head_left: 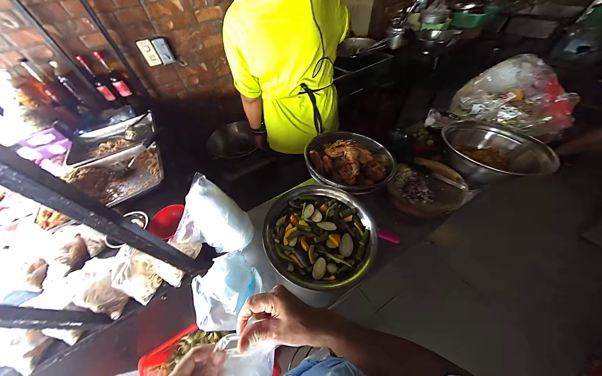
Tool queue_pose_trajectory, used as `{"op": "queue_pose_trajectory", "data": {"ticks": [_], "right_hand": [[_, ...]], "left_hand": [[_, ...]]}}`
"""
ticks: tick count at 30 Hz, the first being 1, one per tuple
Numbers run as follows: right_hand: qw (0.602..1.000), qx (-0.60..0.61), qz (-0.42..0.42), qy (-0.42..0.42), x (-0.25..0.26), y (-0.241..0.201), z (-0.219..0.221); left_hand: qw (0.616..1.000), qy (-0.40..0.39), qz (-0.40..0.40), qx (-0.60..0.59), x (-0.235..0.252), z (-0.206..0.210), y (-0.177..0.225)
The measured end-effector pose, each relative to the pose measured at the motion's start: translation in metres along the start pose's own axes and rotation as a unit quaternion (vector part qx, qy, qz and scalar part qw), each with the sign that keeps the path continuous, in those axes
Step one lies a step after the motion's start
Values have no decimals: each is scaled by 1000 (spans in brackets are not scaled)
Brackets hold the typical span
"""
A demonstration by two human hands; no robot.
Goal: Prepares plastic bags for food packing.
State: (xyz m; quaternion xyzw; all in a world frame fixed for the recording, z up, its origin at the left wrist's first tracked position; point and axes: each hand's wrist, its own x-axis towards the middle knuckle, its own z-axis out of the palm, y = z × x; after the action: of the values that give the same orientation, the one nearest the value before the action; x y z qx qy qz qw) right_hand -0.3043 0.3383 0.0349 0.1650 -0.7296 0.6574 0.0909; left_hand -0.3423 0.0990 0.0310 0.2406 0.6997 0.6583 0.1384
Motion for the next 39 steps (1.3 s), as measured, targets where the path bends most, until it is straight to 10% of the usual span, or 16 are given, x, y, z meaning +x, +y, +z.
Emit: {"op": "queue_pose_trajectory", "data": {"ticks": [10, 17, 25, 31, 39], "right_hand": [[992, 51, -6, -112, -7, 16, -14], [952, 298, -42, -61, 2, 14, -28], [970, 169, 51, -167, 19, -16, -71], [985, -12, 170, 36, 90, -24, -50], [894, -175, 407, 60, 105, 54, -26]], "left_hand": [[981, 50, 112, -147, -2, 0, -1], [979, -114, -30, -169, -10, 9, -29], [890, -175, 59, -416, -4, -19, -10], [945, 100, -106, -294, 54, -21, 37], [929, 147, -252, -228, 70, -6, -50]]}}
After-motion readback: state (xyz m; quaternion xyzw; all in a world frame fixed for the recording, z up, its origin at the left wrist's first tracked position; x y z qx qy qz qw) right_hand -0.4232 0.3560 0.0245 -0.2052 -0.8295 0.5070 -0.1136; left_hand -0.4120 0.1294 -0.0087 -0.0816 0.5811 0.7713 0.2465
